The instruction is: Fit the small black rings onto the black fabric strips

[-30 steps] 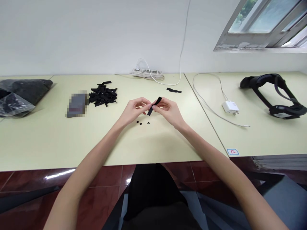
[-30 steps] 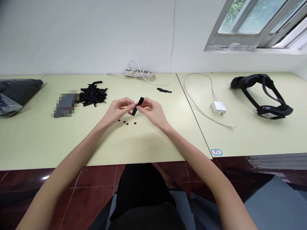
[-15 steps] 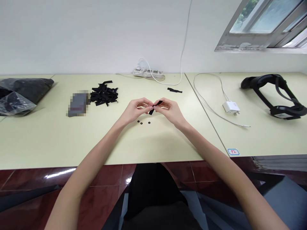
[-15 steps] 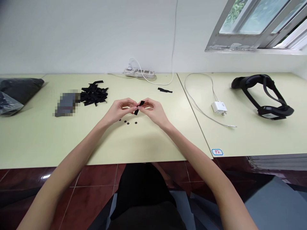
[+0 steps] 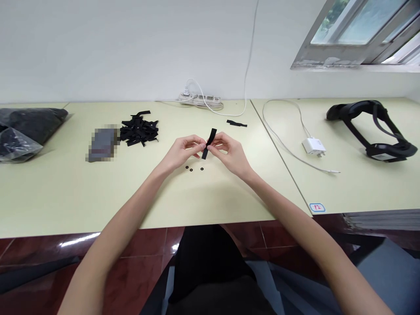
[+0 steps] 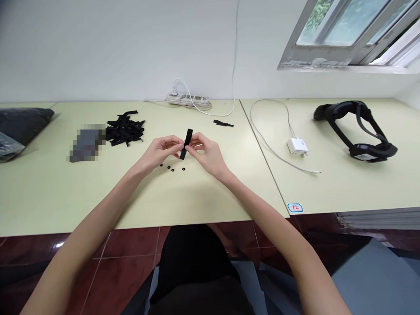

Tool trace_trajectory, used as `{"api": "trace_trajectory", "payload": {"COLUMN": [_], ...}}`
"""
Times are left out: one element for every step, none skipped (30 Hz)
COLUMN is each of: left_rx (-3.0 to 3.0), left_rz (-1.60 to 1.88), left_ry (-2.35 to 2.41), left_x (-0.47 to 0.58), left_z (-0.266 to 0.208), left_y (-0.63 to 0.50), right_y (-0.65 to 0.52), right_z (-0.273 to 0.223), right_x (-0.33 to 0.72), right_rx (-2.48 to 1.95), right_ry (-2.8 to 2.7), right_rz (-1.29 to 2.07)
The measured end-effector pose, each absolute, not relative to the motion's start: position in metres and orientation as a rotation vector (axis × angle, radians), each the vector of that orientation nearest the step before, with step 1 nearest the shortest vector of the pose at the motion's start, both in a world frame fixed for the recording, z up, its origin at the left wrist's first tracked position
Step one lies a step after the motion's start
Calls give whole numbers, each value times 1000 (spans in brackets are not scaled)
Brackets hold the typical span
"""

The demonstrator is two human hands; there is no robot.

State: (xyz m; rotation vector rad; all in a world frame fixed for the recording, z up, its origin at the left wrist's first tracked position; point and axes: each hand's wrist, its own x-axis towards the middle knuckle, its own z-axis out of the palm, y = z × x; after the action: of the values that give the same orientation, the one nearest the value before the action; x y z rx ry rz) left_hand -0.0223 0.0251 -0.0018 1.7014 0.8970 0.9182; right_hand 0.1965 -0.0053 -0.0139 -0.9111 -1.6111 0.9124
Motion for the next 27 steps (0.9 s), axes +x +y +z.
{"api": "trace_trajectory", "payload": {"left_rx": [1686,1672,1658,1644,1630,1618,1607,1599,1594,1591,1589,1589,1590,1593,1599,1613,1635,1663,1694,1724,1751,1773,1790,1803,1815,1823,1826], "left_rz": [920,922,924,927,928,927,925,924,926,929,934,936,935,932,931,935,942,957,978,998,1016,1030,1040,1045,1049,1054,1062], "left_ry": [894,892,891,890,889,887,885,884,886,889,891,891,888,881,870,860,853,852,857,867,881,898,915,931,948,963,973], "left_x": [-22,-21,-20,-20,-19,-18,-18,-17,-17,-17,-17,-17,-16,-16,-16,-15,-15,-15,-15,-14,-14,-14,-14,-14,-15,-15,-15], "left_z": [-2,-2,-2,-2,-2,-1,-1,-1,-1,0,0,0,1,1,2,2,2,2,1,1,0,-1,-1,-2,-3,-3,-3], "left_y": [25,24,24,23,23,22,22,21,21,21,20,20,19,19,18,17,17,16,16,16,16,16,16,17,17,17,18], "right_y": [-5,-4,-4,-3,-3,-3,-3,-2,-2,-2,-1,-1,-2,-2,-3,-4,-5,-6,-7,-8,-8,-8,-8,-8,-8,-7,-7], "right_z": [-14,-14,-13,-13,-12,-12,-12,-12,-12,-13,-13,-13,-13,-12,-12,-11,-10,-10,-9,-9,-9,-9,-10,-11,-12,-13,-14], "right_x": [197,198,198,199,199,200,200,200,200,201,201,201,201,201,201,201,201,200,200,200,200,199,199,199,198,198,197], "right_rx": [-902,-894,-885,-875,-866,-858,-851,-845,-844,-847,-854,-863,-873,-881,-888,-894,-901,-909,-913,-915,-915,-916,-919,-925,-932,-937,-940], "right_ry": [-1596,-1581,-1568,-1557,-1548,-1539,-1528,-1517,-1504,-1493,-1485,-1481,-1482,-1486,-1490,-1494,-1500,-1507,-1515,-1522,-1529,-1534,-1541,-1549,-1558,-1567,-1575], "right_rz": [935,959,983,1008,1030,1050,1067,1080,1091,1100,1108,1113,1115,1111,1101,1086,1066,1045,1024,1007,994,981,966,950,931,910,889]}}
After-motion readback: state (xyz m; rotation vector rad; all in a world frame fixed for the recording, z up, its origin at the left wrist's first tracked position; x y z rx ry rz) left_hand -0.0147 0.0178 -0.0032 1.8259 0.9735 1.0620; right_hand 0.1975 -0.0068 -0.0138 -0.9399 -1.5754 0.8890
